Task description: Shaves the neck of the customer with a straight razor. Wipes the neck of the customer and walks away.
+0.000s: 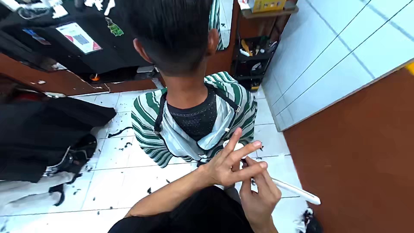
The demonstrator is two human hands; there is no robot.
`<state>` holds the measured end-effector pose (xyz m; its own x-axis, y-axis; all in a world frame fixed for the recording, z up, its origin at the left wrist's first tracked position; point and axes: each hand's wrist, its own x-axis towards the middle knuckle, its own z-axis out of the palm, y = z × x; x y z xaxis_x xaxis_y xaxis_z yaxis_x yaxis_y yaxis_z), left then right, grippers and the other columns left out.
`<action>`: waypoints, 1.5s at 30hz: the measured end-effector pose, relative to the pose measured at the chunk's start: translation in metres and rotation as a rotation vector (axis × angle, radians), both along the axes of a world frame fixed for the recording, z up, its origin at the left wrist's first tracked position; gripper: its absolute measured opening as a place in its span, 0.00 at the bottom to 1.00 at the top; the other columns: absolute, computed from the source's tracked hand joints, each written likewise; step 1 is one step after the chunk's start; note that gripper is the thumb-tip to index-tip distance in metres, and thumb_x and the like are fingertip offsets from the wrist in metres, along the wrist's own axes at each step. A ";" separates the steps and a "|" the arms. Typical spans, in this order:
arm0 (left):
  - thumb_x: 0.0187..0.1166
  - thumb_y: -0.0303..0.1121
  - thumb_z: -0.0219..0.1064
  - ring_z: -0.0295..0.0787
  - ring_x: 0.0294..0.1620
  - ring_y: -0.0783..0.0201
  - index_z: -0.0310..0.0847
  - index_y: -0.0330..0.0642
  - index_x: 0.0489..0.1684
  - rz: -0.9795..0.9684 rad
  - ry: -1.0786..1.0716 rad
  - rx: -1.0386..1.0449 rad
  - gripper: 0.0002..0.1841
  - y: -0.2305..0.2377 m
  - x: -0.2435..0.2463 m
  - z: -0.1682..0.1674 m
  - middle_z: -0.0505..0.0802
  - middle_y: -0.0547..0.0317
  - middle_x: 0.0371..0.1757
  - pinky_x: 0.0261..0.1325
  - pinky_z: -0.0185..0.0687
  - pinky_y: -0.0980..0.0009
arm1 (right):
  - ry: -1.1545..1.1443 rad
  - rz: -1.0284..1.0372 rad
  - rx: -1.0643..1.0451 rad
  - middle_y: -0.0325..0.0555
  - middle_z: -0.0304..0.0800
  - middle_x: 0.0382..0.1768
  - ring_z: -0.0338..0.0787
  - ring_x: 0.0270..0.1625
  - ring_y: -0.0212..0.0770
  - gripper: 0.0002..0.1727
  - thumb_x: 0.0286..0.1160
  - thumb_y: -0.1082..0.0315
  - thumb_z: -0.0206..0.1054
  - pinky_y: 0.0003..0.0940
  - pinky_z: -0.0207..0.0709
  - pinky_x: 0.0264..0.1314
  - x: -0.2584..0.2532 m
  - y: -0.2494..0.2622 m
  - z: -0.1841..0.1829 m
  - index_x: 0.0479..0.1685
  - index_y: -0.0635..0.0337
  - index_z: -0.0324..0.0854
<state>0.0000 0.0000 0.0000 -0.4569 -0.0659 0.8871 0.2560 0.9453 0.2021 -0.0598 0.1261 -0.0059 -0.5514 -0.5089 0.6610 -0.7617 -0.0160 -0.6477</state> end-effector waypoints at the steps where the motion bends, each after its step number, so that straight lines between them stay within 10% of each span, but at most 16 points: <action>1: 0.88 0.29 0.58 0.50 0.94 0.60 0.70 0.55 0.78 0.004 0.017 -0.001 0.21 0.000 -0.004 -0.002 0.59 0.61 0.91 0.95 0.41 0.50 | 0.011 0.006 -0.009 0.57 0.96 0.45 0.95 0.47 0.33 0.11 0.74 0.76 0.64 0.19 0.85 0.53 -0.004 0.003 0.005 0.44 0.72 0.92; 14: 0.89 0.26 0.53 0.52 0.94 0.64 0.67 0.63 0.76 0.385 0.286 0.251 0.22 0.017 0.011 0.011 0.67 0.75 0.90 0.94 0.46 0.56 | 0.028 0.302 0.071 0.53 0.93 0.40 0.90 0.37 0.27 0.14 0.77 0.75 0.63 0.15 0.83 0.42 -0.025 -0.006 0.036 0.52 0.76 0.89; 17: 0.88 0.26 0.51 0.64 0.90 0.58 0.67 0.64 0.80 0.620 0.332 0.457 0.24 -0.006 0.056 -0.009 0.75 0.69 0.86 0.87 0.68 0.53 | -0.266 0.503 0.145 0.48 0.89 0.41 0.84 0.30 0.21 0.17 0.80 0.74 0.64 0.13 0.78 0.27 -0.030 -0.020 0.056 0.61 0.78 0.84; 19: 0.84 0.26 0.52 0.79 0.79 0.56 0.76 0.46 0.71 0.679 0.287 0.567 0.19 -0.016 0.083 -0.022 0.85 0.54 0.75 0.69 0.85 0.59 | -0.378 0.671 0.218 0.46 0.87 0.42 0.81 0.29 0.21 0.18 0.79 0.74 0.64 0.15 0.77 0.27 -0.031 -0.031 0.068 0.63 0.78 0.82; 23: 0.76 0.24 0.53 0.86 0.68 0.56 0.88 0.34 0.54 0.655 0.125 0.615 0.17 -0.034 0.104 -0.032 0.94 0.47 0.58 0.72 0.77 0.61 | -0.135 0.859 0.482 0.40 0.90 0.35 0.83 0.30 0.21 0.18 0.90 0.70 0.53 0.16 0.78 0.31 -0.028 -0.061 0.097 0.65 0.73 0.81; 29: 0.80 0.27 0.56 0.89 0.56 0.50 0.89 0.36 0.57 0.640 0.008 0.545 0.16 -0.070 0.101 -0.025 0.88 0.45 0.71 0.52 0.84 0.59 | 0.217 0.850 0.763 0.36 0.84 0.26 0.82 0.27 0.29 0.19 0.93 0.62 0.50 0.29 0.80 0.32 -0.025 -0.118 0.139 0.64 0.60 0.83; 38: 0.80 0.29 0.55 0.90 0.28 0.54 0.89 0.35 0.53 0.638 -0.102 0.478 0.16 -0.103 0.082 0.001 0.85 0.43 0.76 0.19 0.75 0.61 | -0.400 0.958 0.933 0.37 0.79 0.20 0.81 0.18 0.29 0.16 0.90 0.69 0.46 0.24 0.82 0.20 -0.029 -0.198 0.145 0.60 0.63 0.78; 45: 0.78 0.30 0.52 0.86 0.23 0.56 0.88 0.35 0.50 0.654 -0.120 0.447 0.17 -0.107 0.075 0.000 0.85 0.47 0.76 0.15 0.66 0.62 | -0.495 0.936 0.930 0.40 0.81 0.17 0.81 0.14 0.30 0.14 0.92 0.69 0.47 0.24 0.81 0.15 -0.027 -0.205 0.147 0.55 0.65 0.78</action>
